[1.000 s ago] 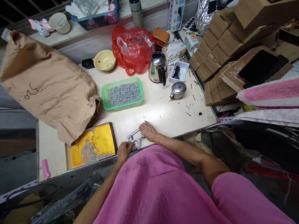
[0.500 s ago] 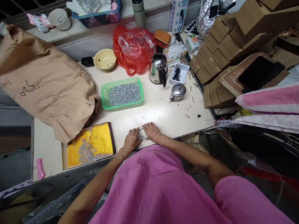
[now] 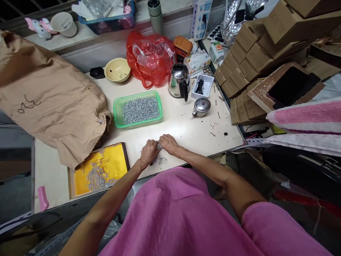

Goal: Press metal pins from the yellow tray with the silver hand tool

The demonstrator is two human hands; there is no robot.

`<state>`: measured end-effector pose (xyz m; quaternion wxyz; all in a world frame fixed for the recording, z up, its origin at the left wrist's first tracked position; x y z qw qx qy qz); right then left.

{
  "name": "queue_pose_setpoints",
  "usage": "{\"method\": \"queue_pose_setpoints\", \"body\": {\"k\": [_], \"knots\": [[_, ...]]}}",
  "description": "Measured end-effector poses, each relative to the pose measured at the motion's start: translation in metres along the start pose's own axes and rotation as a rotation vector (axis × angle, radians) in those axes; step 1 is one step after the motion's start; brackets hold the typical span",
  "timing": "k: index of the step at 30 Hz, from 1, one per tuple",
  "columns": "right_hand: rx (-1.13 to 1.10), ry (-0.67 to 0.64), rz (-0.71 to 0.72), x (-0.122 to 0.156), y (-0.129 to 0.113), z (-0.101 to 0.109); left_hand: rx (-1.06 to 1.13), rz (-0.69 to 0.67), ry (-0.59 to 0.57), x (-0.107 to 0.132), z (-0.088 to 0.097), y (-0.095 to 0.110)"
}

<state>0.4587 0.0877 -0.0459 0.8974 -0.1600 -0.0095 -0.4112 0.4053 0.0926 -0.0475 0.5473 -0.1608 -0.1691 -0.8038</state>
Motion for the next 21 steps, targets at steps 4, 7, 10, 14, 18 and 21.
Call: {"method": "queue_pose_setpoints", "body": {"k": [4,7,10,14,18,21], "knots": [[-0.019,-0.022,-0.003,-0.003,0.0,-0.006,0.017,0.003,-0.024,-0.003,-0.007,-0.001],[-0.039,-0.058,-0.004,-0.007,0.0,-0.008,0.04,0.026,-0.045,-0.006,-0.011,-0.003],[-0.051,-0.087,0.005,-0.011,0.001,-0.009,0.049,0.035,-0.058,-0.01,-0.013,-0.004],[-0.032,-0.084,0.013,-0.011,0.002,-0.01,0.036,0.037,-0.041,-0.011,-0.011,-0.004],[-0.036,-0.015,-0.01,-0.002,0.004,-0.004,0.064,0.038,0.07,0.002,-0.006,-0.006],[-0.075,0.052,-0.027,0.01,0.004,0.004,0.147,0.01,0.194,0.023,-0.006,-0.008]]}}
Point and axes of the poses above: each hand's wrist, its own x-axis away from the middle knuckle, its own z-axis out of the back of the hand, y = z × x, the point moved 10 cm from there along -x, towards the middle knuckle, and after that the axes turned 14 degrees about z, right-handed, at the moved point
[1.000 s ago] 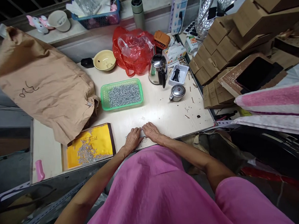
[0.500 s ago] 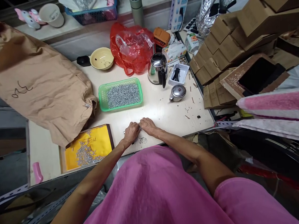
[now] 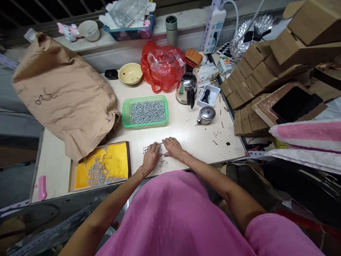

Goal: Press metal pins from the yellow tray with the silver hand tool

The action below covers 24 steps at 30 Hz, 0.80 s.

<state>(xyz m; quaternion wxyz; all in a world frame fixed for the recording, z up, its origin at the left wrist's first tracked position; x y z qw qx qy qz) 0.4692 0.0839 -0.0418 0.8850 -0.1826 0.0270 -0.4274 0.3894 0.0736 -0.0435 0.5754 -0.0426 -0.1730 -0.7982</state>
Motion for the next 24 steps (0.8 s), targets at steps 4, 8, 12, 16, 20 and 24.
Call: {"method": "queue_pose_setpoints", "body": {"k": [4,8,12,16,20,24], "knots": [[-0.019,0.029,-0.022,0.005,0.001,0.001,0.091,-0.08,-0.021,0.03,-0.016,0.005],[0.071,-0.04,-0.049,-0.014,0.016,-0.003,0.125,-0.124,-0.073,0.049,-0.031,0.013],[0.139,-0.056,-0.097,-0.038,0.036,0.009,0.149,-0.13,-0.094,0.06,-0.038,0.014],[0.167,-0.032,0.004,-0.049,0.003,0.017,0.2,-0.131,-0.084,0.065,-0.038,0.013],[0.156,-0.07,0.402,-0.054,-0.083,-0.002,0.245,-0.161,-0.103,0.071,-0.035,0.01],[0.179,-0.123,0.664,-0.054,-0.134,-0.023,0.303,-0.214,-0.1,0.091,-0.025,0.0]]}}
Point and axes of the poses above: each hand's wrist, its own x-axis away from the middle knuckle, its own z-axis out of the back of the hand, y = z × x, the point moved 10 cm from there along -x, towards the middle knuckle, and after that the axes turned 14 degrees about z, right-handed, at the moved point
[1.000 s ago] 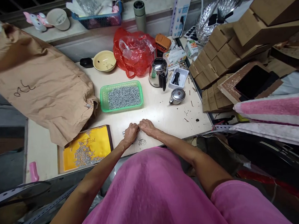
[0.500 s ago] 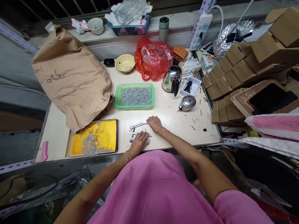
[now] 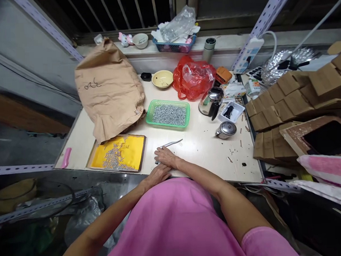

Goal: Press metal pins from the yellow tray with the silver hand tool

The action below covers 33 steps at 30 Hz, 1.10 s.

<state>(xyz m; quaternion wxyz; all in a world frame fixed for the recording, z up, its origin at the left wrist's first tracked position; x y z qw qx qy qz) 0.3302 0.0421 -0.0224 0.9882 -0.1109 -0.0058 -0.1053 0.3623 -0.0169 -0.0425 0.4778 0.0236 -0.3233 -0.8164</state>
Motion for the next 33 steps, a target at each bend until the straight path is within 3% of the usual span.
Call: {"method": "queue_pose_setpoints", "body": {"k": [4,9,11,13,16,19,21,23,25,29,33], "knots": [[0.023,0.001,0.13,-0.012,-0.015,-0.009,0.007,-0.037,0.142,0.04,0.024,-0.007],[0.04,0.013,0.129,-0.021,-0.019,-0.024,0.012,0.163,0.404,0.085,0.061,-0.045],[0.033,0.051,0.082,-0.025,-0.016,-0.021,0.023,0.254,0.54,0.1,0.078,-0.065],[0.016,0.131,0.013,-0.028,-0.009,-0.004,0.015,0.352,0.665,0.113,0.092,-0.087],[-0.004,0.344,-0.151,-0.02,0.019,0.048,-0.036,0.522,0.792,0.129,0.11,-0.125],[0.014,0.547,-0.423,0.011,0.066,0.101,-0.086,0.705,0.871,0.145,0.128,-0.165],[0.068,0.606,-0.624,0.038,0.096,0.12,-0.123,0.795,0.913,0.153,0.143,-0.186],[0.092,0.629,-0.751,0.06,0.115,0.125,-0.173,0.841,0.941,0.154,0.159,-0.199],[0.058,0.641,-0.759,0.067,0.121,0.117,-0.229,0.851,0.946,0.145,0.176,-0.207],[-0.098,0.696,-0.659,0.054,0.109,0.094,-0.348,0.809,0.887,0.106,0.209,-0.22],[-0.253,0.753,-0.623,0.033,0.095,0.085,-0.46,0.771,0.815,0.067,0.239,-0.241]]}}
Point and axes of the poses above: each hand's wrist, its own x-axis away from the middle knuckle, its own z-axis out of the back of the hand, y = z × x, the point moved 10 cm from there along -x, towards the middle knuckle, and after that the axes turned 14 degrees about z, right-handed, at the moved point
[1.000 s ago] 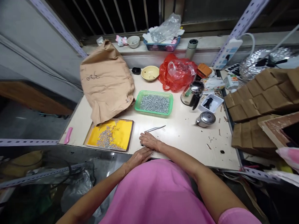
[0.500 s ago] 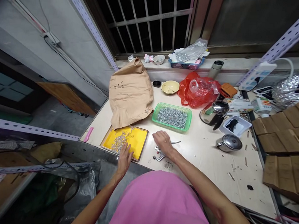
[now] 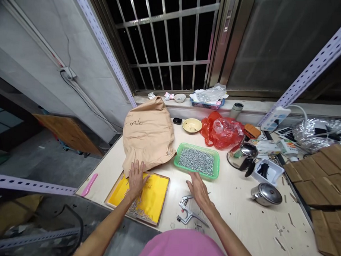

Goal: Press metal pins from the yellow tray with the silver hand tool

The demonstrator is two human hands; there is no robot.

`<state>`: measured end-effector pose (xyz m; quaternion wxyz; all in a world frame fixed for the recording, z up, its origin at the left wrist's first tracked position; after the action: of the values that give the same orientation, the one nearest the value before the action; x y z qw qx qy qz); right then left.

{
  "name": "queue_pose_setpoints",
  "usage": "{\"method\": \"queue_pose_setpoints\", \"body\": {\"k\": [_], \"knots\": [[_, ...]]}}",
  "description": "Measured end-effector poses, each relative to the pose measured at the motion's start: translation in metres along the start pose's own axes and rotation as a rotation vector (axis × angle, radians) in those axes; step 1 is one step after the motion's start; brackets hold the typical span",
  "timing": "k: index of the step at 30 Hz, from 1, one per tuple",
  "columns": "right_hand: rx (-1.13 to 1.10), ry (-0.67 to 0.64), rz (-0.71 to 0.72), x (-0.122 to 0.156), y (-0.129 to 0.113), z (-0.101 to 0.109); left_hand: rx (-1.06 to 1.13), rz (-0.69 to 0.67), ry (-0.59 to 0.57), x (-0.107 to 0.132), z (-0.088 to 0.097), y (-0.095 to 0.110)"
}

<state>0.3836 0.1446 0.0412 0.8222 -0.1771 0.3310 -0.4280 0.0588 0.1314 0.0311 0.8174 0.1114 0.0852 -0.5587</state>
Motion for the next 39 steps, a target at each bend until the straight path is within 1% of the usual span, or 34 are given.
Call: {"method": "queue_pose_setpoints", "body": {"k": [4,6,8,10,12,13,15,17,20,22,24,26,28,31,33,36,38,39], "knots": [[-0.104,-0.019,-0.021,-0.003,-0.009,-0.011,-0.019,-0.064,-0.036,-0.041,-0.008,-0.004],[-0.126,-0.042,-0.046,-0.005,-0.007,-0.016,0.017,-0.064,-0.055,-0.06,-0.003,-0.01],[-0.135,-0.063,-0.067,-0.011,-0.003,-0.022,0.083,-0.02,-0.044,-0.082,0.014,-0.015],[-0.14,-0.084,-0.083,-0.025,0.0,-0.03,0.178,0.024,-0.016,-0.108,0.038,-0.015],[-0.151,-0.111,-0.111,-0.046,0.001,-0.042,0.237,0.108,0.032,-0.135,0.062,-0.015],[-0.16,-0.126,-0.133,-0.058,0.001,-0.05,0.247,0.13,0.036,-0.147,0.07,-0.011],[-0.167,-0.156,-0.195,-0.084,-0.001,-0.067,0.265,0.152,0.032,-0.166,0.08,-0.003],[-0.114,-0.149,-0.194,-0.11,-0.009,-0.081,0.274,0.176,0.031,-0.177,0.084,0.003],[0.016,-0.091,-0.131,-0.145,-0.02,-0.093,0.293,0.213,0.043,-0.184,0.084,0.0],[0.053,-0.057,-0.153,-0.163,-0.017,-0.099,0.32,0.222,0.061,-0.186,0.085,-0.006],[0.034,-0.04,-0.218,-0.18,-0.006,-0.102,0.352,0.213,0.081,-0.192,0.089,-0.012],[0.002,-0.034,-0.255,-0.2,0.002,-0.1,0.376,0.21,0.099,-0.199,0.094,-0.017],[-0.008,0.0,-0.228,-0.223,0.001,-0.091,0.389,0.22,0.113,-0.209,0.1,-0.021],[0.007,0.078,-0.163,-0.254,-0.01,-0.067,0.406,0.239,0.13,-0.227,0.109,-0.023],[0.008,0.092,-0.123,-0.271,-0.02,-0.054,0.413,0.236,0.163,-0.24,0.12,-0.025],[-0.028,0.118,-0.03,-0.295,-0.038,-0.041,0.4,0.242,0.228,-0.26,0.138,-0.035],[-0.06,0.159,0.019,-0.311,-0.045,-0.034,0.39,0.256,0.253,-0.272,0.144,-0.043],[-0.073,0.18,0.02,-0.318,-0.044,-0.033,0.387,0.262,0.257,-0.277,0.144,-0.047]]}}
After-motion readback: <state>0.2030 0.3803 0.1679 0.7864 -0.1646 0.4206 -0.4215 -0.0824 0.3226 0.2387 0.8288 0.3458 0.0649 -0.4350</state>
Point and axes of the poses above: each hand's wrist, its own x-axis away from the middle knuckle, its own z-axis out of the back of the hand, y = z × x, the point moved 10 cm from there along -x, towards the middle knuckle, and after that the axes turned 14 degrees about z, right-handed, at the moved point
